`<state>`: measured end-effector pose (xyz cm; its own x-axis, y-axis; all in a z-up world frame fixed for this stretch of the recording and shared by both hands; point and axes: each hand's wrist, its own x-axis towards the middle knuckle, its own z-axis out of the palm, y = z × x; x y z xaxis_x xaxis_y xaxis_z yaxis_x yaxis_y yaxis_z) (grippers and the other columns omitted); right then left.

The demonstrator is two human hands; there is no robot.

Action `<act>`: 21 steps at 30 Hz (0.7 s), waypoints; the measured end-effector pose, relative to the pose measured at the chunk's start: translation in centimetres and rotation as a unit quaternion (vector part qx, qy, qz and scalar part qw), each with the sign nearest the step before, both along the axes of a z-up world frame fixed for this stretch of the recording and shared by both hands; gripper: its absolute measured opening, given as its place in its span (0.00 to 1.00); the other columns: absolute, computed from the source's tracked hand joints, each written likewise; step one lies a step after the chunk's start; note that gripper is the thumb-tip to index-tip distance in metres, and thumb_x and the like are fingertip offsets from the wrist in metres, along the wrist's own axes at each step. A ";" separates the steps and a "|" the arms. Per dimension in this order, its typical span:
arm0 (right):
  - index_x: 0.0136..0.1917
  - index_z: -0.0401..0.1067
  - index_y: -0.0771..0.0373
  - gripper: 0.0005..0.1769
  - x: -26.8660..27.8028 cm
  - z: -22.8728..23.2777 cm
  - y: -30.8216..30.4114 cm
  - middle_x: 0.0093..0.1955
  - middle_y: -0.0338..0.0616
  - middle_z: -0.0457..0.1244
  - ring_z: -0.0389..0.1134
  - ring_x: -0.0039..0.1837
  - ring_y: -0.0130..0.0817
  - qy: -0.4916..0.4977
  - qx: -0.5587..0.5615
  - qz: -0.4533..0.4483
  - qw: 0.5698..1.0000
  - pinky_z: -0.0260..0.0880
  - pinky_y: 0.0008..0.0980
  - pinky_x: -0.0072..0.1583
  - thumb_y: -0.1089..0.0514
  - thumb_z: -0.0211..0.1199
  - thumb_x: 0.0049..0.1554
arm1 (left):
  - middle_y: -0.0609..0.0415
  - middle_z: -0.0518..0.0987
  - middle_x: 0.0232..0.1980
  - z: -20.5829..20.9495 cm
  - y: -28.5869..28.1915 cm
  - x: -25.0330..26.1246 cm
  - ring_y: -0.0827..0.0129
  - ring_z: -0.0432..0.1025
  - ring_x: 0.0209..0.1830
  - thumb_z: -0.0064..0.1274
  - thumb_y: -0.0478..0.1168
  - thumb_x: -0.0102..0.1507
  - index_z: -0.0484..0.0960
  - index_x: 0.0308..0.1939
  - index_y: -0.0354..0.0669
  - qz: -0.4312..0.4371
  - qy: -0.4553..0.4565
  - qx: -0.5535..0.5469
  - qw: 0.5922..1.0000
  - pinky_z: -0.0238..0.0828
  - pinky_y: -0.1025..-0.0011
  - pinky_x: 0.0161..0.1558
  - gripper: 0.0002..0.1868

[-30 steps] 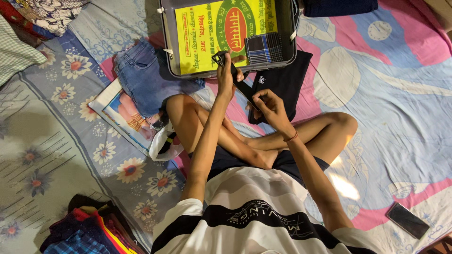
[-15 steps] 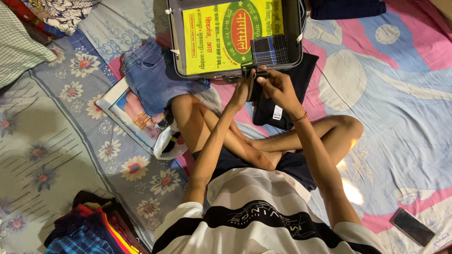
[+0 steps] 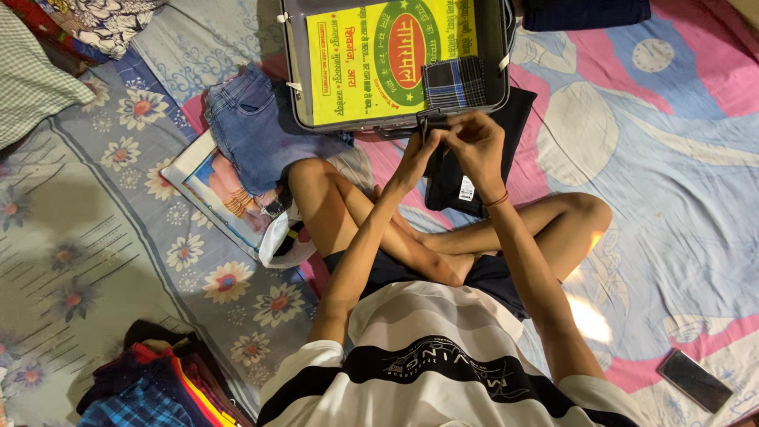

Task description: The person sits on a bed and packs a suitcase. They fold a black t-shirt and place it on the bed, then open a grey suitcase and place a folded checkered cloth inside. They then fold a black belt and place it in the suitcase, followed by a black pouch. Finally, they unfold and refold the black t-shirt before placing it into the suitcase.

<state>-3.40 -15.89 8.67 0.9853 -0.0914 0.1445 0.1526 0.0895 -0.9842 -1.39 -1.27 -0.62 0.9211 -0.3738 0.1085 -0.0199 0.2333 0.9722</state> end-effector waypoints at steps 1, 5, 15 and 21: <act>0.54 0.67 0.68 0.18 0.0 0.1 0.0 0.46 0.38 0.66 0.68 0.47 0.20 -0.026 0.018 0.005 0.999 0.73 0.21 0.48 0.69 0.77 0.58 | 0.58 0.74 0.42 0.6 0.1 -0.2 0.75 0.65 0.43 0.44 0.60 0.76 0.81 0.48 0.35 0.010 0.006 0.018 1.000 0.64 0.73 0.45 0.29; 0.67 0.66 0.66 0.31 -0.3 2.0 -0.9 0.56 0.40 0.62 0.66 0.53 0.23 -0.025 -0.050 0.024 0.998 0.74 0.24 0.51 0.65 0.79 0.56 | 0.62 0.74 0.36 3.4 1.1 -0.4 0.79 0.67 0.37 0.49 0.56 0.70 0.79 0.53 0.39 -0.046 0.004 -0.006 0.999 0.65 0.78 0.42 0.23; 0.66 0.72 0.67 0.36 0.4 7.4 -4.5 0.57 0.49 0.70 0.72 0.55 0.36 -0.028 -0.312 0.301 0.901 0.72 0.34 0.61 0.58 0.77 0.46 | 0.61 0.82 0.34 5.0 3.6 -0.2 0.79 0.74 0.35 0.57 0.47 0.68 0.82 0.44 0.38 -0.291 -0.057 0.143 0.944 0.73 0.74 0.41 0.14; 0.59 0.75 0.70 0.28 -0.9 6.1 -5.5 0.53 0.49 0.71 0.72 0.55 0.34 -0.044 -0.292 0.213 0.931 0.72 0.32 0.60 0.63 0.76 0.46 | 0.53 0.78 0.31 6.5 4.0 -0.6 0.75 0.68 0.34 0.63 0.44 0.66 0.84 0.51 0.35 -0.206 -0.076 0.263 0.939 0.70 0.70 0.39 0.16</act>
